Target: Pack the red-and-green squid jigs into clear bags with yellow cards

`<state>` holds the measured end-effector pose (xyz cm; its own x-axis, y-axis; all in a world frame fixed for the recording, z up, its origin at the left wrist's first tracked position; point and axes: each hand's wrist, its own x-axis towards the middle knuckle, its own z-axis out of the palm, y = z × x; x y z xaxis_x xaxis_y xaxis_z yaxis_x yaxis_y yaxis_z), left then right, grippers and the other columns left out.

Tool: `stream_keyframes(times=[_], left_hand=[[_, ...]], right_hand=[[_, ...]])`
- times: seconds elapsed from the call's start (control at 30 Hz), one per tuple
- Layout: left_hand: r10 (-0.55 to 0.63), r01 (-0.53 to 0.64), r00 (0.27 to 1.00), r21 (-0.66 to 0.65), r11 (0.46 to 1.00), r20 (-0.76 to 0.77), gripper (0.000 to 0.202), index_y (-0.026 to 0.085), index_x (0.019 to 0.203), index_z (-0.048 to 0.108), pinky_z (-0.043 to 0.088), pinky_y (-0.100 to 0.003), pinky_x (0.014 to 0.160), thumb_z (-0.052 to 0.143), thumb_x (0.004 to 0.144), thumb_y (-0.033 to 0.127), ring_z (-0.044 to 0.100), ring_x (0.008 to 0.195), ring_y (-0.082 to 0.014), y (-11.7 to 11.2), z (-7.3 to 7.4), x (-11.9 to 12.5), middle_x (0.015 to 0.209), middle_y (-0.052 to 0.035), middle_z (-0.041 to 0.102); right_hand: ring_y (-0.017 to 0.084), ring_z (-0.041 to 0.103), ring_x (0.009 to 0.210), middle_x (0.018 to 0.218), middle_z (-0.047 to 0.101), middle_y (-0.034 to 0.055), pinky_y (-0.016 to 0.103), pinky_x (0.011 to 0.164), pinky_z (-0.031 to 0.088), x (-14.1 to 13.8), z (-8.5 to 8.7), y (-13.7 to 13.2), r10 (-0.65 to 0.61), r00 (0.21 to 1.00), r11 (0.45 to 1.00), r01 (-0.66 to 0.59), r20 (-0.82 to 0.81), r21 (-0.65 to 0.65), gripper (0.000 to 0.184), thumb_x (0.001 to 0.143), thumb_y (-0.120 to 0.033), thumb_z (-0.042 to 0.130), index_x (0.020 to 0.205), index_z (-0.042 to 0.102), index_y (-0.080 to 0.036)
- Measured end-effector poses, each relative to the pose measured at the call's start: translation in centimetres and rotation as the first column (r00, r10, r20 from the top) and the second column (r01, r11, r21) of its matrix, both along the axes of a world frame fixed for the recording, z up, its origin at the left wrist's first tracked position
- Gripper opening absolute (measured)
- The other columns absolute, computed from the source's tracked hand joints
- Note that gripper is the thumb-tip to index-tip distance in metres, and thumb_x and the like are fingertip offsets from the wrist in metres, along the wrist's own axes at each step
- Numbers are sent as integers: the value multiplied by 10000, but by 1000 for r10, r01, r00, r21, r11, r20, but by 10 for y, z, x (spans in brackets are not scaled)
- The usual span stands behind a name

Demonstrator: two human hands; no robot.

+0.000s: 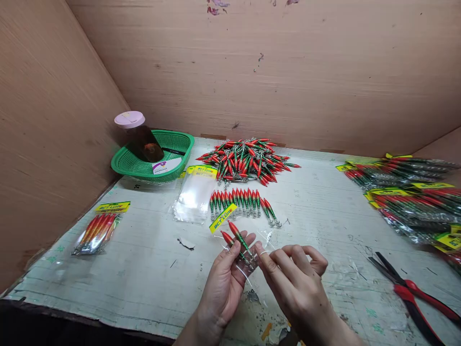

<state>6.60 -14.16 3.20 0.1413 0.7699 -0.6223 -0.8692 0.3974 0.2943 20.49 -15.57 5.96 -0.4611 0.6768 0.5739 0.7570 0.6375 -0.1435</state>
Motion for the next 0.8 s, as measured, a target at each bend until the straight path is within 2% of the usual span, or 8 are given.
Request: stream_keyframes(times=[0.1,0.17,0.23,0.27,0.4,0.67,0.73,0.8], left_hand=[[5,-3,999,-28,1000,50,216,69,1055,662,582,-342,836,515,906,123,690,993,-248,0,0,-3,1089,-158,717],[13,-11,998,-37,999,57,210,82,1048,664,593,-364,809,517,911,142,696,976,-255,0,0,-6,1073,-146,725],[35,-33,999,-54,998,41,194,91,1017,670,603,-356,769,517,913,149,709,936,-247,1,1,-9,1036,-137,737],[48,-46,998,-67,997,30,185,96,1001,672,606,-347,750,517,913,145,713,919,-243,1,1,-10,1021,-133,741],[77,-78,997,-101,992,-10,156,103,979,668,609,-327,721,537,894,109,719,895,-239,2,5,-11,999,-118,748],[50,-50,999,-32,998,-3,203,111,1069,632,596,-347,783,555,882,99,711,929,-242,3,3,-7,1038,-120,736],[42,-42,999,-26,999,-4,199,113,1075,626,593,-346,787,542,895,124,710,931,-237,3,3,-7,1049,-124,732],[44,-44,999,-25,999,-11,194,111,1070,626,589,-349,803,535,901,135,710,930,-231,4,3,-8,1055,-125,729]], right_hand=[[178,534,800,812,640,34,363,763,345,15,8,8,48,986,997,-57,-162,-51,229,875,-120,580,1094,622,-170],[193,550,834,857,630,50,361,755,393,36,2,27,6,968,997,-25,-253,-72,207,858,-119,588,1046,626,-198],[219,561,859,894,618,69,379,749,433,59,-15,55,-115,963,989,90,-243,-114,173,861,-164,578,1018,629,-216],[229,567,860,897,612,72,390,745,448,69,-27,70,-126,977,976,92,-171,-197,169,872,-199,558,1025,625,-224],[214,616,837,913,628,69,352,706,524,91,-65,108,7,995,940,-39,-95,-339,182,853,-248,564,1020,634,-231],[205,610,811,867,632,77,333,686,526,85,-81,100,88,991,913,-120,-99,-390,134,882,-213,516,966,621,-213],[200,608,795,852,629,76,330,675,520,87,-76,98,72,992,918,-108,-107,-382,129,897,-212,495,952,612,-205],[193,608,786,853,627,71,324,671,516,92,-59,90,49,991,926,-93,-128,-365,119,901,-220,510,973,603,-201]])
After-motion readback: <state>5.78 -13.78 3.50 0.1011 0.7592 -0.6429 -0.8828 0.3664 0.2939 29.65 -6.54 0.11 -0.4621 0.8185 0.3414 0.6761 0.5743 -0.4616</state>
